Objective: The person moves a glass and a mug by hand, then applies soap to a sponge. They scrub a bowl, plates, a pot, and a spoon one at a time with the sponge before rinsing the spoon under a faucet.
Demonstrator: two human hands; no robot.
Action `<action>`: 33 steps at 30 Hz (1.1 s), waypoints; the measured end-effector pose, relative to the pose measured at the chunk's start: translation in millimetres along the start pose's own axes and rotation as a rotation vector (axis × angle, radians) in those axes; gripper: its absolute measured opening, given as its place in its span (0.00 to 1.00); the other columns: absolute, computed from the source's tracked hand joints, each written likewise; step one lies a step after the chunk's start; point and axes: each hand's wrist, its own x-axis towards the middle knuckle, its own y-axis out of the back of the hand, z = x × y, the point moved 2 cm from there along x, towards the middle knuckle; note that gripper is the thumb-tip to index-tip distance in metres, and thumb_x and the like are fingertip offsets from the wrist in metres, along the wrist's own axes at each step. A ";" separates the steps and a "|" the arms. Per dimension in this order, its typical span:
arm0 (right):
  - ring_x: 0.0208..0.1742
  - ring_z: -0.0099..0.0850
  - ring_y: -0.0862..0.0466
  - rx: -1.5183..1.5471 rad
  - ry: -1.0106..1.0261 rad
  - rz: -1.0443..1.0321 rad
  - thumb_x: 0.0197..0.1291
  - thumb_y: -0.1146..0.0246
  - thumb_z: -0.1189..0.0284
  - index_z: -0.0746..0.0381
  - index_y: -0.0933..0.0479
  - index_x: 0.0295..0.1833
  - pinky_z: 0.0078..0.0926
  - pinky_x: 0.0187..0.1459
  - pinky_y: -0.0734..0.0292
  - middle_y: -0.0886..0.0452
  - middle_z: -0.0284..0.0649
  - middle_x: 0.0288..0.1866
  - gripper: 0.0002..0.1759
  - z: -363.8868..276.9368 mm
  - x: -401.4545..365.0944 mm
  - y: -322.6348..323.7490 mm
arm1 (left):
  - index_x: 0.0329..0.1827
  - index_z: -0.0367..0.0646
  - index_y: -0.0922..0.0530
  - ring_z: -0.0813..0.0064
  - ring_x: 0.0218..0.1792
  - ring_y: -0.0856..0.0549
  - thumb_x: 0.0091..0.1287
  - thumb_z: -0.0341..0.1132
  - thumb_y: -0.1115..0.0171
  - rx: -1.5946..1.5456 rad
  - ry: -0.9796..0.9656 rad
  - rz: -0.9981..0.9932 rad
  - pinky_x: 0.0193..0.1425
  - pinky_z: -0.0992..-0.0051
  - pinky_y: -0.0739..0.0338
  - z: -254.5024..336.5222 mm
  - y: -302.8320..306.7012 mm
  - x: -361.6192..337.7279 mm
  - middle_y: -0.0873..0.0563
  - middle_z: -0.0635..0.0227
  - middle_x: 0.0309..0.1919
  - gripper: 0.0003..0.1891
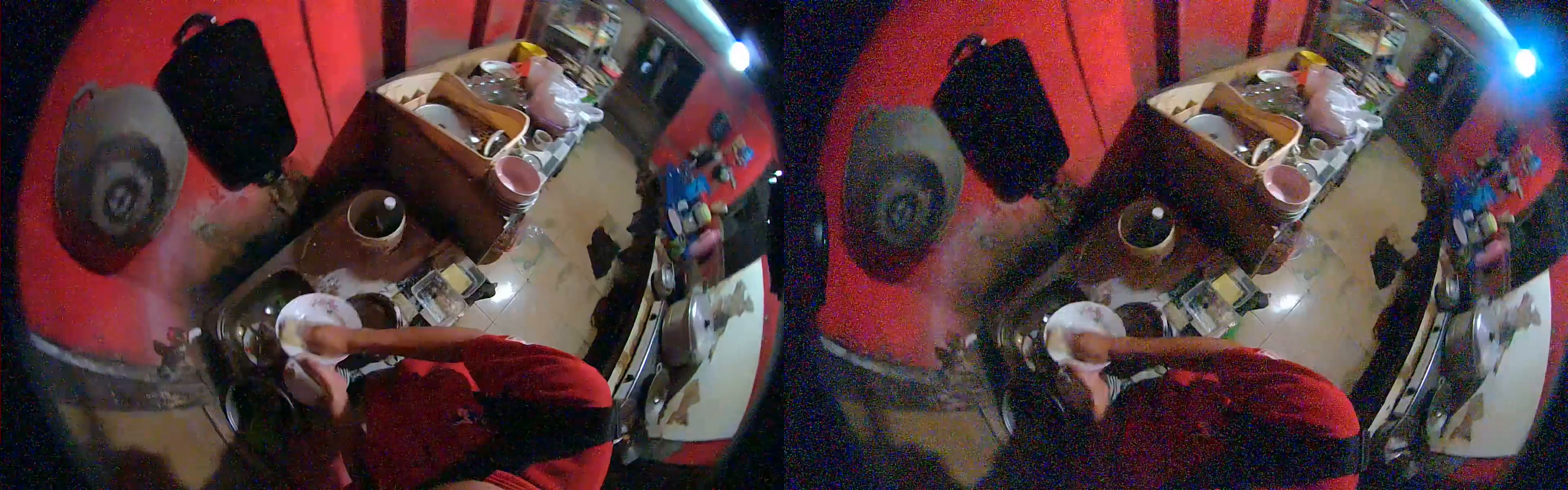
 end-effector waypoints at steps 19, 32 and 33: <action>0.42 0.33 0.17 1.036 -0.106 0.336 0.44 0.29 0.72 0.60 0.27 0.58 0.34 0.42 0.23 0.17 0.43 0.45 0.31 7.5 -36.5 107.1 | 0.69 0.48 0.37 0.60 0.64 0.31 0.64 0.68 0.61 -0.145 0.219 -0.647 0.67 0.54 0.38 37.8 -64.4 -21.1 0.31 0.62 0.65 0.39; 0.60 0.53 0.27 0.542 -0.438 0.985 0.59 0.42 0.51 0.61 0.27 0.59 0.48 0.60 0.34 0.27 0.56 0.59 0.29 42.0 -46.6 48.5 | 0.59 0.35 0.29 0.66 0.50 0.21 0.59 0.30 0.36 0.064 -0.187 -0.341 0.57 0.69 0.28 46.3 -94.5 -29.9 0.23 0.62 0.54 0.24; 0.49 0.51 0.20 0.748 -0.712 0.589 0.59 0.45 0.46 0.63 0.23 0.50 0.46 0.49 0.25 0.21 0.55 0.49 0.30 68.6 -28.6 59.9 | 0.58 0.35 0.29 0.67 0.49 0.20 0.58 0.29 0.36 0.096 -0.140 -0.403 0.56 0.69 0.27 58.0 -100.7 -44.7 0.22 0.63 0.54 0.24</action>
